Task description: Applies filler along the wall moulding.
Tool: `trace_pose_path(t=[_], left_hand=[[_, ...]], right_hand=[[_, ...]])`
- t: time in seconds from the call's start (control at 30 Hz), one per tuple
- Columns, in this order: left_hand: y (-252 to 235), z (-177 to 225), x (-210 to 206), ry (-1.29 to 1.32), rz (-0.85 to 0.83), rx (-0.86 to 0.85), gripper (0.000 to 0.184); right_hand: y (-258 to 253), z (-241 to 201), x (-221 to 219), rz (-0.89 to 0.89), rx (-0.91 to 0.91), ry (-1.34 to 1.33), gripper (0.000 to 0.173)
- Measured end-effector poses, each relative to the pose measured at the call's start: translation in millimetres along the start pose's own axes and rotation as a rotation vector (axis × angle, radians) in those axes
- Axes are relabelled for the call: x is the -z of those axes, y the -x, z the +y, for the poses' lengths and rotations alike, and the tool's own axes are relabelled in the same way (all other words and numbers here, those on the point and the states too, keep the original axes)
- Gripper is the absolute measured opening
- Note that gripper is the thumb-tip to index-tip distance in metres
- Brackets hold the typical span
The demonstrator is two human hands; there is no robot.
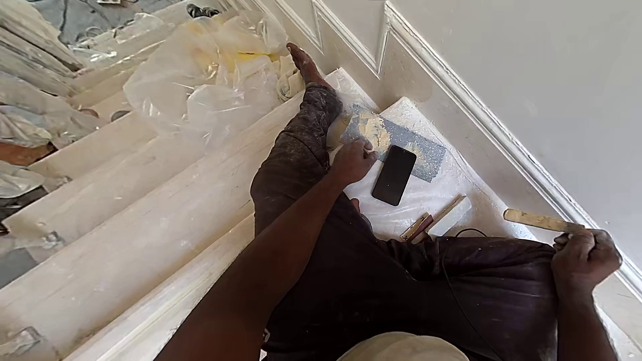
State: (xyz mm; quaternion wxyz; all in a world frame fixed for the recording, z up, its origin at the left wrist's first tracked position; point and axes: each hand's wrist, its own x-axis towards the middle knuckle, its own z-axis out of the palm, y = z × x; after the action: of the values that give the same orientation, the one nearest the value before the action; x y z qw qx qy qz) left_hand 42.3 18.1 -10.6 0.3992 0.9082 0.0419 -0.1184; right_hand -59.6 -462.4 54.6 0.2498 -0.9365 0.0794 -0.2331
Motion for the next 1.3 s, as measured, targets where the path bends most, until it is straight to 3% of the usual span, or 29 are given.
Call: trace_pose_path(t=[0.13, 0.27, 0.37, 0.47, 0.6, 0.73, 0.83, 0.9, 0.97, 1.1, 1.2, 1.3], left_hand=[[44, 52, -25, 0.127, -0.121, -0.176, 0.050], [102, 111, -64, 0.205, -0.349, -0.415, 0.067], [134, 135, -81, 0.158, -0.494, -0.474, 0.070], [148, 140, -86, 0.113, -0.522, -0.434, 0.053], [144, 141, -84, 0.056, -0.465, -0.507, 0.048], [128, 129, -88, 0.072, -0.501, -0.556, 0.046], [115, 118, -81, 0.139, -0.438, -0.369, 0.044], [99, 106, -70, 0.192, -0.368, -0.191, 0.043], [81, 94, -59, 0.228, -0.307, -0.052, 0.046], [59, 89, -60, 0.269, -0.246, 0.125, 0.044], [53, 100, -62, 0.271, -0.258, 0.060, 0.042], [8, 94, -44, 0.246, -0.157, -0.077, 0.047]], right_hand=[[30, -39, -1, -0.008, -0.077, -0.263, 0.031], [57, -85, -7, -0.082, -0.088, -0.428, 0.027], [69, -101, -19, -0.080, -0.098, -0.632, 0.028], [70, -105, -17, -0.124, -0.143, -0.665, 0.030], [66, -101, -11, -0.331, -0.074, -0.606, 0.031], [65, -93, -3, -0.429, -0.031, -0.524, 0.033], [52, -67, 21, -0.315, -0.123, -0.543, 0.032], [36, -39, 42, -0.206, -0.190, -0.346, 0.028], [25, -13, 54, -0.205, -0.208, 0.072, 0.035], [20, -9, 28, -0.250, -0.147, 0.563, 0.048], [13, -13, 17, -0.287, -0.097, 0.653, 0.048], [11, -7, 23, -0.322, -0.030, 0.605, 0.046]])
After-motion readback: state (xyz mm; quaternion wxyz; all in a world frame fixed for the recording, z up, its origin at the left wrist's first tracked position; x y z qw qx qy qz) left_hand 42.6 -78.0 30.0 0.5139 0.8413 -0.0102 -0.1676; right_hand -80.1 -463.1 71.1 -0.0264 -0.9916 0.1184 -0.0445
